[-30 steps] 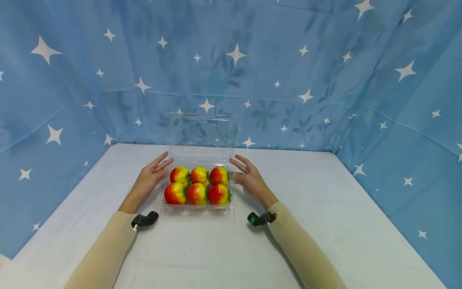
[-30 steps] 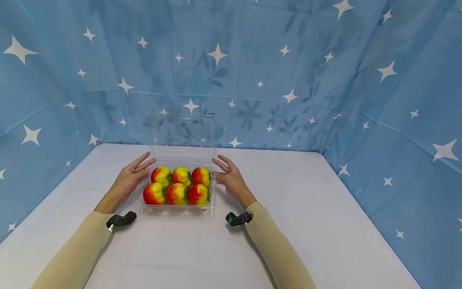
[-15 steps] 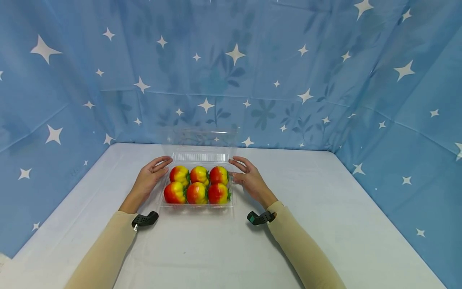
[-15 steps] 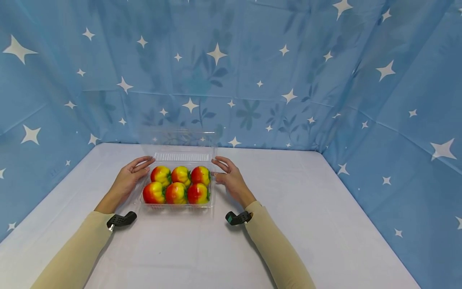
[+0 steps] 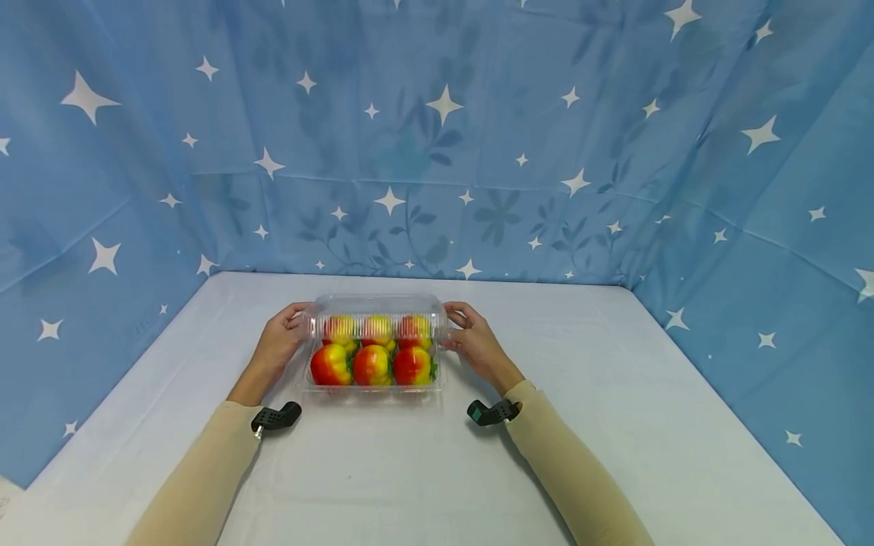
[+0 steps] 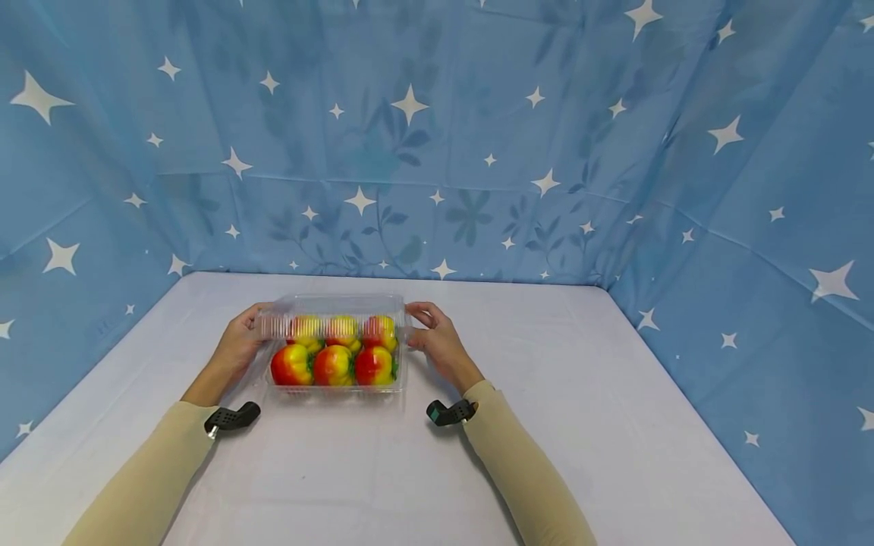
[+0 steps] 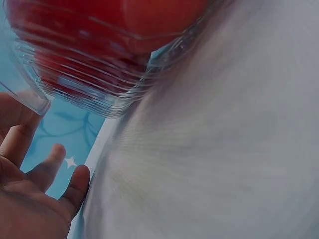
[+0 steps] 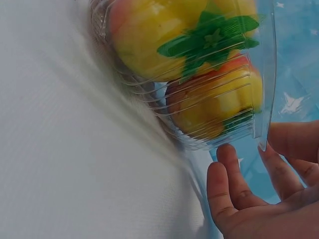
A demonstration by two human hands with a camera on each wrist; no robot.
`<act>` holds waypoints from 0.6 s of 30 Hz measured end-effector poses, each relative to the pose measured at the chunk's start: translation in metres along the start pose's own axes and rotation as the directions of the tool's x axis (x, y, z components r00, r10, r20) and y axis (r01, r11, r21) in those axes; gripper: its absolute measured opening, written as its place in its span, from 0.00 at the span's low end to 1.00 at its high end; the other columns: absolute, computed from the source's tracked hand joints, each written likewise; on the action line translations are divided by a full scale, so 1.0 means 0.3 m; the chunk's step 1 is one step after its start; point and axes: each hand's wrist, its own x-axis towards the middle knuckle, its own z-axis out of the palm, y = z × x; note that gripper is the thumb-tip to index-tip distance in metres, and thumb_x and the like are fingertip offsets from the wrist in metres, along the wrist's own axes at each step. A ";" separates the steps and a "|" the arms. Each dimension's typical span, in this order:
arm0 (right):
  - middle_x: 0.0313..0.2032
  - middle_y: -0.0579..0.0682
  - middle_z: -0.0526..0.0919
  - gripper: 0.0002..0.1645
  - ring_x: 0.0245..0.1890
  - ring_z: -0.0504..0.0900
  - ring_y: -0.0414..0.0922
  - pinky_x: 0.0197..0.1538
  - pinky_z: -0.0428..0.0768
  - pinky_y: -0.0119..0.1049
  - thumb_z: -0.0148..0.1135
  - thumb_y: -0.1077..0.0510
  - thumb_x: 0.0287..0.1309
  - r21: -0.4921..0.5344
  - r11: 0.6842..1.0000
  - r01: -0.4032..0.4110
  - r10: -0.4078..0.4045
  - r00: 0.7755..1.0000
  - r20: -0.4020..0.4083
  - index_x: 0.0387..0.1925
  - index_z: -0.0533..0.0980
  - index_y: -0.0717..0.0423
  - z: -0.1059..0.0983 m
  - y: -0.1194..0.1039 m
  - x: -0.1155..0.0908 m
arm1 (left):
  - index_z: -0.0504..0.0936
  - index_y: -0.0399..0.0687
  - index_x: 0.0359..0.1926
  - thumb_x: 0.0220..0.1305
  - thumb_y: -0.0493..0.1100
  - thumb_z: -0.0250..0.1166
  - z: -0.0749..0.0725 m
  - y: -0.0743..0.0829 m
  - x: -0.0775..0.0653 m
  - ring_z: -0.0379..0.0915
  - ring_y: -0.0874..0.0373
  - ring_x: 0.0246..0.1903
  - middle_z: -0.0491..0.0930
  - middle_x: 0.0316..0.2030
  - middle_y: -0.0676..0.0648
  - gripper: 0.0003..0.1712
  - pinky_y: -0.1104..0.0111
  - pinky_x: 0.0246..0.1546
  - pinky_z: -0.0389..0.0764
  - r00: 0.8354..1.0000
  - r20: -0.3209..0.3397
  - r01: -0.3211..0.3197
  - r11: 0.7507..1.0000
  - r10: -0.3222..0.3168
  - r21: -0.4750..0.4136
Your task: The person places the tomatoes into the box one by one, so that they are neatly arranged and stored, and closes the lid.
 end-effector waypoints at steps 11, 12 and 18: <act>0.77 0.55 0.70 0.25 0.72 0.69 0.55 0.56 0.81 0.33 0.55 0.71 0.74 -0.005 1.000 -0.020 0.020 1.000 0.012 0.69 0.72 0.70 -0.002 -0.001 -0.004 | 0.74 0.23 0.64 0.84 0.40 0.58 0.014 0.004 -0.014 0.75 0.75 0.52 0.75 0.68 0.31 0.22 0.81 0.59 0.71 0.999 -0.021 -0.028 1.000 0.028 -0.009; 0.77 0.55 0.70 0.24 0.71 0.70 0.54 0.55 0.82 0.33 0.55 0.71 0.74 0.001 1.000 -0.018 0.018 1.000 0.014 0.69 0.72 0.71 -0.004 0.000 -0.004 | 0.75 0.23 0.64 0.84 0.40 0.58 0.015 0.007 -0.016 0.74 0.75 0.53 0.75 0.69 0.31 0.21 0.81 0.59 0.71 0.999 -0.021 -0.035 0.999 0.035 -0.007; 0.74 0.55 0.75 0.20 0.57 0.79 0.51 0.53 0.83 0.33 0.55 0.66 0.78 0.006 1.000 0.002 -0.002 1.000 0.015 0.65 0.76 0.72 -0.012 0.002 -0.006 | 0.77 0.26 0.66 0.85 0.39 0.52 0.014 0.019 -0.024 0.72 0.55 0.61 0.73 0.72 0.33 0.22 0.80 0.50 0.74 0.999 -0.018 -0.026 0.997 0.027 0.076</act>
